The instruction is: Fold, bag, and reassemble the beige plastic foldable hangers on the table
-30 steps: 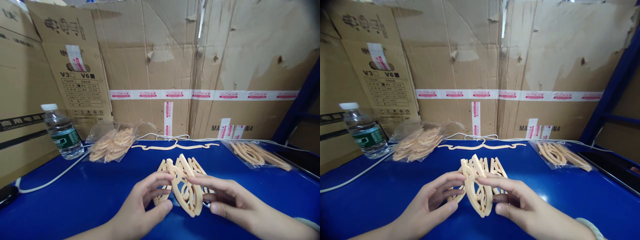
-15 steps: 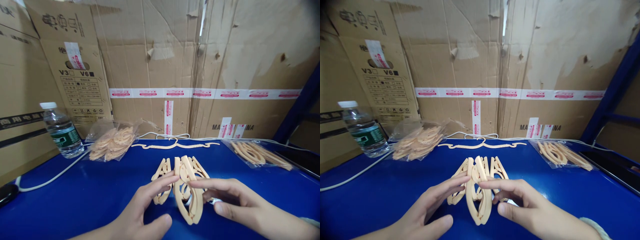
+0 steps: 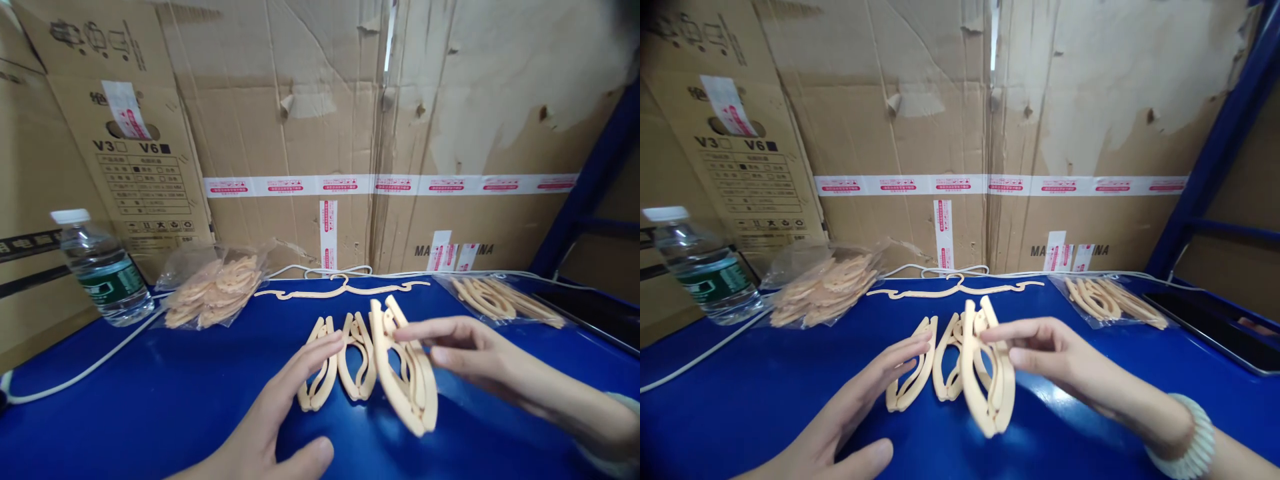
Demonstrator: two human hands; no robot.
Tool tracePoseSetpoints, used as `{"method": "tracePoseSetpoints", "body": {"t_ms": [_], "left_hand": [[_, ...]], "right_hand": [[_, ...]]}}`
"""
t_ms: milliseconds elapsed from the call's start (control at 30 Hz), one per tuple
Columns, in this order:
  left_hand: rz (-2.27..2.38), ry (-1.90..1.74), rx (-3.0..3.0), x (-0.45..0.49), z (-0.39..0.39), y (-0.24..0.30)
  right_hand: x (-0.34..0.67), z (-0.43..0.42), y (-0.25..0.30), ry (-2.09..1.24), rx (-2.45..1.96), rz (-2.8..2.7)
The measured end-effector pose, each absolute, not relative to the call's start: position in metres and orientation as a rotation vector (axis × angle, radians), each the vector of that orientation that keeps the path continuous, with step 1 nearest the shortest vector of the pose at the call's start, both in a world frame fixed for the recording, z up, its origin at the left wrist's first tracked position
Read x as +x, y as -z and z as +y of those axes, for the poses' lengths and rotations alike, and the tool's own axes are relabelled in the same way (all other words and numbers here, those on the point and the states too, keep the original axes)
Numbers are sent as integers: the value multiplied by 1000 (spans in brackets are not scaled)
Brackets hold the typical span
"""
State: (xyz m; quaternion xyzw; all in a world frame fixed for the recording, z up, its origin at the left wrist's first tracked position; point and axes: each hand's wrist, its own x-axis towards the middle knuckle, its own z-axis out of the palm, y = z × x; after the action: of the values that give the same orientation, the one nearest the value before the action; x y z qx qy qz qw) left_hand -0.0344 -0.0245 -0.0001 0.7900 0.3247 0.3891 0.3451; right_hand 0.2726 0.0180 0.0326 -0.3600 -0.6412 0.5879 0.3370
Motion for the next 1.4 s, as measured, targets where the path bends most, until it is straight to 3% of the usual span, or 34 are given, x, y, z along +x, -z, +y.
{"method": "tracePoseSetpoints", "body": {"t_ms": [200,433,767,1100,1400], "left_hand": [[897,-1058,2039,-35,-21,4],[1040,-1052,2231,-31,-21,-3],[1035,-587,2741,-25,-24,8],[1007,-838,2539,-21,-19,29],[1080,-827,2422,-28,-21,-3]], "right_hand": [[307,48,-34,-1199,-1295,-1616],[324,42,-40,-664,-1467,-2437],[310,27,-48,-628,-1532,-2617],[302,27,-33,-567,-1481,-2512],[311,68,-15,-358,-1435,-2131]]}}
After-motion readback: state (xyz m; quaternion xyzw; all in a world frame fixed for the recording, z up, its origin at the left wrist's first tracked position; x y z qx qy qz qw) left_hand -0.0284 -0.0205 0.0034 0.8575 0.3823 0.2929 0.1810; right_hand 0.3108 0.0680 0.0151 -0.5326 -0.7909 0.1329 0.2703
